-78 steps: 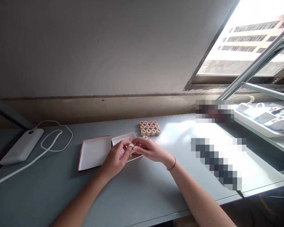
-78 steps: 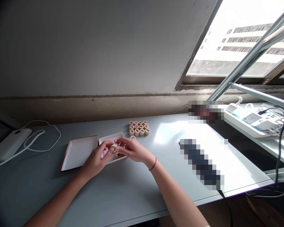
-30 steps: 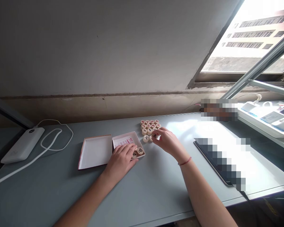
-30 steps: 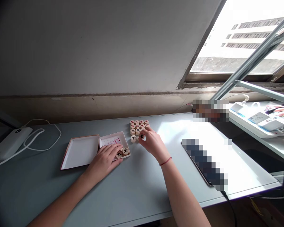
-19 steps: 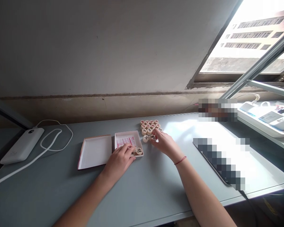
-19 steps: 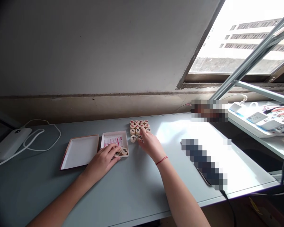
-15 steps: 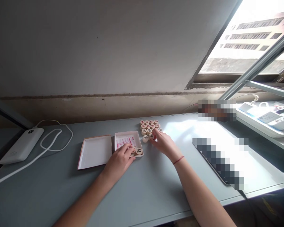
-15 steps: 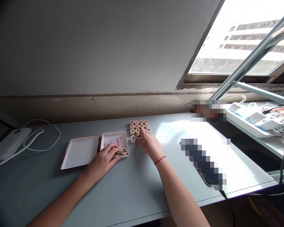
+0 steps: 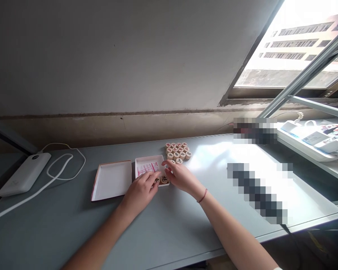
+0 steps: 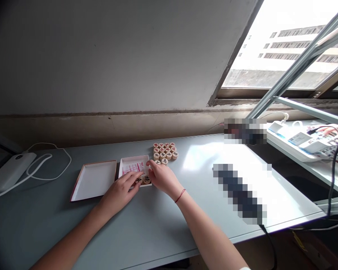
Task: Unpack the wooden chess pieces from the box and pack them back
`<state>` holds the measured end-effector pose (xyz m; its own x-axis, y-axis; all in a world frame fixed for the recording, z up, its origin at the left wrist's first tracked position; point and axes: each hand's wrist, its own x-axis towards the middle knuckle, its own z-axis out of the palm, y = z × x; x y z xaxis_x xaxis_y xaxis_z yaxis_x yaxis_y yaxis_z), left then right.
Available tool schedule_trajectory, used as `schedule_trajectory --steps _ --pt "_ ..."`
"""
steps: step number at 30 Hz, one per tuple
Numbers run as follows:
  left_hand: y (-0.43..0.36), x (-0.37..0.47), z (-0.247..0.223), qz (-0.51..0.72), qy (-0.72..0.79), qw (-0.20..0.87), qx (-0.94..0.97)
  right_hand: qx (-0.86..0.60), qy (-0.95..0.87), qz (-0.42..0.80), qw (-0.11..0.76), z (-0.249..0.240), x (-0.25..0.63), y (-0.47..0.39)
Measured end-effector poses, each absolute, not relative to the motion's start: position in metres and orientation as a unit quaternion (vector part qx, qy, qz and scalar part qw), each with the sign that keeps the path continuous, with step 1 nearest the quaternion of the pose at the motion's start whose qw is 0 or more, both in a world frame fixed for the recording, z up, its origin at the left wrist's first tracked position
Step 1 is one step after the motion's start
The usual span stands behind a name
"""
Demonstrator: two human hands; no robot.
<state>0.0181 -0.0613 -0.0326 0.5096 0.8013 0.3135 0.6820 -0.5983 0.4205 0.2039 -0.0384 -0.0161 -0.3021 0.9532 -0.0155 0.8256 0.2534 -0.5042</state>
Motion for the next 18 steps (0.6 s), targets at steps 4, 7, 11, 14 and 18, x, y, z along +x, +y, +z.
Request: schedule_trajectory --steps 4,7,11,14,18 --pt "-0.062 0.018 -0.035 0.230 0.457 0.065 0.857 -0.571 -0.777 0.209 0.163 -0.021 0.196 -0.038" --pt "-0.064 0.019 -0.031 0.197 0.479 0.058 0.853 -0.579 -0.772 0.198 0.172 -0.020 0.192 -0.039" --pt "-0.065 0.018 -0.026 0.204 0.455 0.096 0.861 -0.584 -0.767 0.195 0.181 -0.021 0.190 -0.039" --pt "-0.064 0.016 -0.025 0.234 0.412 0.168 0.865 -0.587 -0.760 0.207 0.185 -0.021 0.191 -0.039" --pt "-0.061 0.017 -0.022 0.319 0.418 0.228 0.820 -0.566 -0.764 0.193 0.241 -0.012 0.194 -0.043"
